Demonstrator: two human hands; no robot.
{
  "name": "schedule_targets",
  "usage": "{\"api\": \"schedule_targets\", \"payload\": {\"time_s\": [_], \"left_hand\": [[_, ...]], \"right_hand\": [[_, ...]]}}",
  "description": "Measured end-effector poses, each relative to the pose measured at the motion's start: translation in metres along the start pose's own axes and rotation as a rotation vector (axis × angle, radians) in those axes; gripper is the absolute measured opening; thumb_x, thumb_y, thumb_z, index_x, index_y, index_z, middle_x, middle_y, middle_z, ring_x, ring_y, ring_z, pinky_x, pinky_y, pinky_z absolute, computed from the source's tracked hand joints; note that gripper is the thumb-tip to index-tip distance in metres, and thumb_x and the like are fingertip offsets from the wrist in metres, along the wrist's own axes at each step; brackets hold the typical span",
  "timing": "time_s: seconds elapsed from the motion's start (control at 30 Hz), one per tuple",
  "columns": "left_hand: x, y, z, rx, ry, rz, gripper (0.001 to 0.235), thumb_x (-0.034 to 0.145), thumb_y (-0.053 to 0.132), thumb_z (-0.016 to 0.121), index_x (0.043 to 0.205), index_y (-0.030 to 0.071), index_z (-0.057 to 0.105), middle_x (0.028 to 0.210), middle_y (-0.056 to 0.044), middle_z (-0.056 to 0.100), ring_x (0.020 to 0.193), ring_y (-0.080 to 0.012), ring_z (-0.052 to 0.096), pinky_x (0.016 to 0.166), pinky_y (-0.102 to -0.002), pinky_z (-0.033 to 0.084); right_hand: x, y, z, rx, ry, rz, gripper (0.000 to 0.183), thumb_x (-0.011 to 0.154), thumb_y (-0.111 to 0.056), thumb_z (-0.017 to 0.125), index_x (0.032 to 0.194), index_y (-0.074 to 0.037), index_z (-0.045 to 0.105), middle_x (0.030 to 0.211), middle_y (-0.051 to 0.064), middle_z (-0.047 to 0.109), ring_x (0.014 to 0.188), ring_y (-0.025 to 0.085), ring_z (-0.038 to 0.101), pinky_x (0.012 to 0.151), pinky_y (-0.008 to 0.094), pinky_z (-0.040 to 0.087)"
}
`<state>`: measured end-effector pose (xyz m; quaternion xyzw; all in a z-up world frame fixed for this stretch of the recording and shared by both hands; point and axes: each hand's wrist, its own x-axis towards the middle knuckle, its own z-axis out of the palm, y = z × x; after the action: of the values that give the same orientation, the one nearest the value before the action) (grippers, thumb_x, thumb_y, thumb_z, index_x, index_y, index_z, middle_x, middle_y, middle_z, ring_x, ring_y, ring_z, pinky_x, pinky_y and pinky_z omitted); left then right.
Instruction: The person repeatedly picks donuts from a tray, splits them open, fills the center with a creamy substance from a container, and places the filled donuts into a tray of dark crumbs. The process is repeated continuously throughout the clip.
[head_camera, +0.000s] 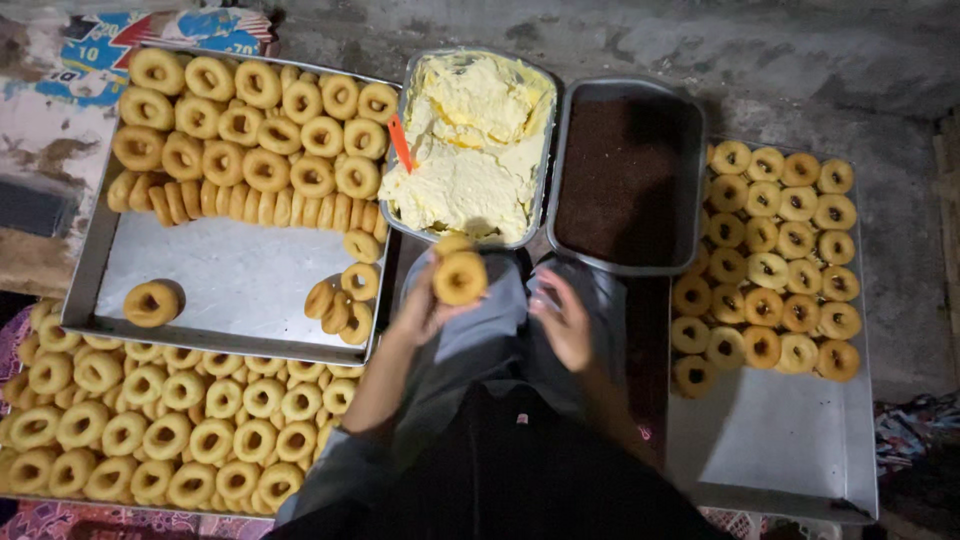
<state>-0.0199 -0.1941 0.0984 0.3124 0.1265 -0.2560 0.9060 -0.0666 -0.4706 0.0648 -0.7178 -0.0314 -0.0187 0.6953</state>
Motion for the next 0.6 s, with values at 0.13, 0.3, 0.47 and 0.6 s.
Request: {"api": "schedule_targets", "payload": {"time_s": [0.13,0.3,0.47,0.6], "left_hand": [[0.000,-0.022,0.036,-0.010,0.043,-0.082,0.066,0.101,0.058,0.035,0.141,0.007,0.048,0.121,-0.013,0.067,0.113,-0.0306,0.069,0.087,-0.046,0.065],[0.025,-0.038,0.000,-0.134,0.155,0.075,0.060,0.110,0.056,0.036,0.123,-0.001,0.049,0.104,-0.011,0.063,0.098,-0.0269,0.068,0.090,-0.047,0.064],[0.059,-0.067,-0.026,0.437,0.443,0.454,0.051,0.114,0.046,0.033,0.124,0.005,0.062,0.104,-0.010,0.065,0.090,-0.0208,0.061,0.076,-0.035,0.050],[0.061,-0.065,-0.038,0.668,0.634,0.672,0.044,0.113,0.037,0.036,0.126,0.002,0.060,0.118,-0.012,0.066,0.107,-0.0232,0.064,0.094,-0.039,0.051]], "right_hand": [[0.050,-0.024,0.047,-0.362,-0.126,-0.018,0.048,0.089,-0.004,0.074,0.132,-0.005,0.054,0.118,0.012,0.066,0.109,0.021,0.065,0.093,0.033,0.053],[0.075,-0.047,0.050,-0.338,0.198,-0.165,0.041,0.097,-0.011,0.069,0.134,-0.005,0.053,0.123,0.015,0.066,0.111,0.023,0.067,0.097,0.034,0.054],[0.063,-0.050,0.097,-0.583,-0.118,-0.384,0.042,0.085,-0.016,0.081,0.120,-0.002,0.062,0.110,0.017,0.070,0.100,0.034,0.065,0.088,0.039,0.052],[0.102,-0.033,0.112,-0.462,-0.155,-0.126,0.033,0.088,-0.014,0.074,0.118,-0.006,0.062,0.101,0.013,0.072,0.095,0.030,0.073,0.086,0.041,0.058]]}}
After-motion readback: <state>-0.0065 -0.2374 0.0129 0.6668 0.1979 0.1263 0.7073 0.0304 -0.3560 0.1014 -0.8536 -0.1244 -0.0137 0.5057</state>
